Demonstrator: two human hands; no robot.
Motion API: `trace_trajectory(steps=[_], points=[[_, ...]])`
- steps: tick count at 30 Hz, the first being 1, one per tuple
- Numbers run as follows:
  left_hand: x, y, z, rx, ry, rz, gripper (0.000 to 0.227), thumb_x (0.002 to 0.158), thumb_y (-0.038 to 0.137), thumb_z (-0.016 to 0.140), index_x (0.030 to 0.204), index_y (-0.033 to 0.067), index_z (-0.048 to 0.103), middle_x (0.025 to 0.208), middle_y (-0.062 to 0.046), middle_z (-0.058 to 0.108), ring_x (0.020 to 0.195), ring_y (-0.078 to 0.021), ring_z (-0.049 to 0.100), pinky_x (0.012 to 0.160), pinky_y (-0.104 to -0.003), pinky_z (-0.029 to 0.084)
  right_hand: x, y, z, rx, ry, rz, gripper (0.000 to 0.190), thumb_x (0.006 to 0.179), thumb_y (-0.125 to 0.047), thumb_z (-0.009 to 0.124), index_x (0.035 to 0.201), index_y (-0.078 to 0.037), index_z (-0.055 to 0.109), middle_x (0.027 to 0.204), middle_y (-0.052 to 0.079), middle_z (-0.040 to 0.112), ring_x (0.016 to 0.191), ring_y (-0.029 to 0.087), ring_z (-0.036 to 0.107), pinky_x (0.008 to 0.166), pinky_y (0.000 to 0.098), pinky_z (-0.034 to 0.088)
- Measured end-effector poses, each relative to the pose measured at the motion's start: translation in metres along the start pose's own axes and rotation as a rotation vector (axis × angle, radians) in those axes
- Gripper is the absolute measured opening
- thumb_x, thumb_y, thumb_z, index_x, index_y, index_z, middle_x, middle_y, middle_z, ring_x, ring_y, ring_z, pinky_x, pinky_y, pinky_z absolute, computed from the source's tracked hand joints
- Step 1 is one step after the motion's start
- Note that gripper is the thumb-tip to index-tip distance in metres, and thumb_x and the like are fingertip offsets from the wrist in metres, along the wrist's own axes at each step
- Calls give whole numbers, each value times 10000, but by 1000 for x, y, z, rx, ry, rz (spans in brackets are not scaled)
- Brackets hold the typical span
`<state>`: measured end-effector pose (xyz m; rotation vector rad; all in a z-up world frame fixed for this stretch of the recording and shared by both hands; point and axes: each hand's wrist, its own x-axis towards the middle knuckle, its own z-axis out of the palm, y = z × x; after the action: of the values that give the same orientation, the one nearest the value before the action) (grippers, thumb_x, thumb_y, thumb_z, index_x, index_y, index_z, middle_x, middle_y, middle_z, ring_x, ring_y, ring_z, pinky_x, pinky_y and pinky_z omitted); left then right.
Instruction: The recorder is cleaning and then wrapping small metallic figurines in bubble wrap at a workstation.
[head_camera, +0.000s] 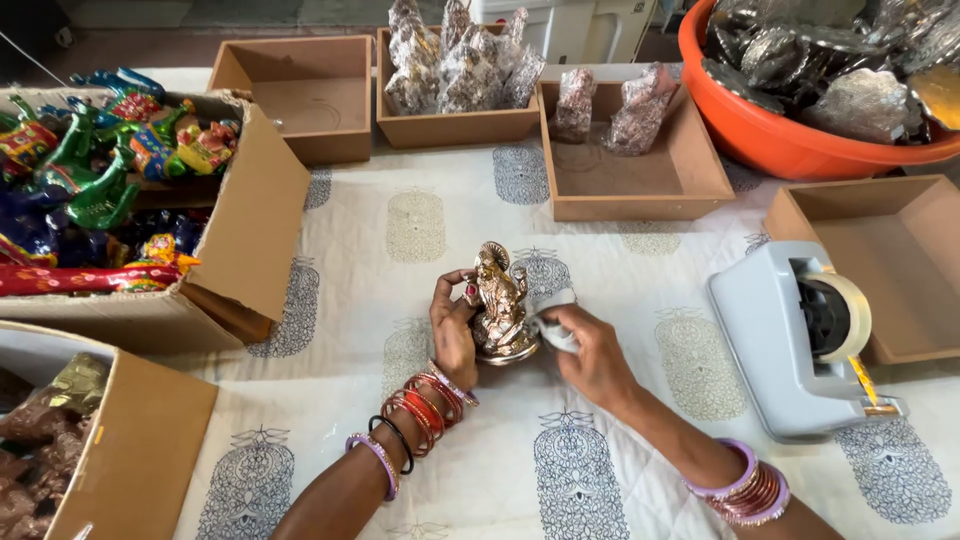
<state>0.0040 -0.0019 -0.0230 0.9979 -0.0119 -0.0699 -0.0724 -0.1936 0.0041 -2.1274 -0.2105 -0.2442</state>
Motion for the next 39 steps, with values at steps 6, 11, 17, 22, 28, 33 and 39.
trace_trajectory(steps=[6, 11, 17, 22, 28, 33, 39], points=[[-2, 18, 10, -142, 78, -97, 338, 905, -46, 453, 1207, 88, 523, 1048, -161, 727, 912, -225, 693, 802, -372, 583, -15, -30, 8, -220, 85, -495, 407, 818, 106, 622, 1191, -36, 703, 1260, 189, 670, 1044, 281, 727, 814, 299, 655], [0, 14, 6, -143, 36, -99, 328, 914, -39, 435, 1206, 75, 529, 1051, -170, 719, 915, -246, 702, 784, -383, 596, -12, -11, 9, -329, 86, -597, 372, 828, 79, 623, 1183, -23, 673, 1238, 150, 686, 1054, 274, 727, 873, 336, 652], [2, 5, 5, -110, 12, -79, 372, 878, 2, 415, 1220, 97, 528, 1094, -181, 716, 945, -246, 713, 809, -383, 623, -13, -3, 15, 121, 81, -149, 325, 891, 71, 635, 1203, -7, 685, 1163, 169, 719, 901, 270, 737, 734, 330, 636], [-1, 19, 8, -28, 149, -135, 535, 1013, 520, 392, 1255, 78, 572, 1042, -201, 727, 916, -265, 745, 801, -341, 637, -18, -16, 12, -208, 68, -498, 394, 816, 96, 636, 1184, -24, 709, 1247, 195, 671, 963, 272, 747, 730, 295, 626], [-17, 50, 30, 158, 0, -104, 582, 829, 334, 727, 1302, 123, 461, 1082, -197, 682, 888, -275, 711, 716, -386, 634, -7, -8, 4, -238, 62, -479, 424, 798, 93, 615, 1189, -47, 702, 1273, 147, 676, 1066, 255, 739, 886, 300, 649], [-24, 44, 33, 284, -178, -48, 445, 882, 161, 700, 1276, 94, 504, 1060, -153, 710, 839, -230, 709, 710, -356, 633, 0, -37, -6, -184, 320, -498, 584, 894, 140, 559, 1448, -45, 533, 1478, 182, 515, 1305, 319, 613, 1062, 350, 581], [-20, 32, 28, 236, -125, 22, 381, 900, 79, 685, 1239, 63, 515, 1046, -145, 702, 914, -192, 702, 807, -328, 619, -1, -30, 6, -385, 176, -532, 704, 823, 215, 546, 1472, -56, 507, 1536, 154, 399, 1391, 356, 504, 1073, 367, 497]])
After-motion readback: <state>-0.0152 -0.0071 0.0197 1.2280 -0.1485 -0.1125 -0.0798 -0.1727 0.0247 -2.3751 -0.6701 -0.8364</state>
